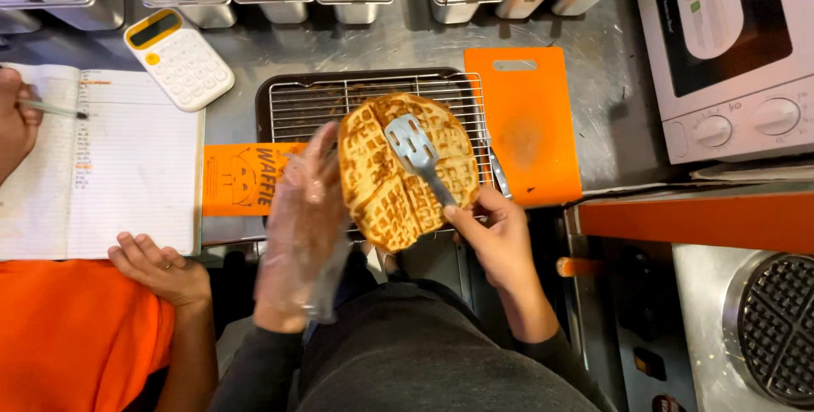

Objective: The person uses tongs to remove a waffle from a waffle iron and places it on a cooling rack. They then use a knife to apply a dark spread, fold the waffle, and place it inside a paper bag.

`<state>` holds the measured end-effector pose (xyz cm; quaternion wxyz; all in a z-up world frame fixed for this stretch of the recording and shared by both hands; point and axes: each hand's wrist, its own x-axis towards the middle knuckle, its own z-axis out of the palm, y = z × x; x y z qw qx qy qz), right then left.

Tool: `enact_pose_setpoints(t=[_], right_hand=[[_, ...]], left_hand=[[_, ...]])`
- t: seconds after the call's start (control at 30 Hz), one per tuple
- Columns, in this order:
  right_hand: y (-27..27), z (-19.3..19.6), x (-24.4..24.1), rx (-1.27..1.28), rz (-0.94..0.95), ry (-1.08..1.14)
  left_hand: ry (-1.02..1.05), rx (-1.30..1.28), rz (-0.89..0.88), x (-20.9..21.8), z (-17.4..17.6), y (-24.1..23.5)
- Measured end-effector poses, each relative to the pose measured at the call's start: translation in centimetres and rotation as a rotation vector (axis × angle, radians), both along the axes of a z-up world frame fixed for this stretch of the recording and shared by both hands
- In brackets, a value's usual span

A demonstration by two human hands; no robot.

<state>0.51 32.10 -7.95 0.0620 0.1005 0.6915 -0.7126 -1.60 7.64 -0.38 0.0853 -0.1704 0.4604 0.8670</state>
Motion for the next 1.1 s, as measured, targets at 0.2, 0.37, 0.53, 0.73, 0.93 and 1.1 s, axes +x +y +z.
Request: enact_pose_setpoints(t=[0.2,0.37,0.53,0.73,0.93,1.1], right_hand=[[-0.4,0.6,0.3,-0.008,0.020,0.067],[0.8,0.5,0.9,-0.256,0.163,0.016],[0.1,-0.2,1.3,-0.428,0.116,-0.038],[5.0,0.1,0.6,0.249,-0.253,0.241],[8.7,2.1,0.2,1.150,-0.496,0.450],[1.9,0.5,1.6,0.556,-0.130,0.383]], left_hand=[[-0.101,-0.169,-0.012,-2.1,-0.5,3.2],[-0.185,0.115,-0.005,-1.3,-1.1,2.4],[0.017,-0.512,-0.161,-2.1,-4.3,1.7],[-0.008,-0.495,-0.199,-2.1,-4.5,0.4],[-0.051,-0.278,0.092,-1.3,-4.7,-1.4],[-0.030,-0.228,0.221,-2.0,-4.4,-2.1]])
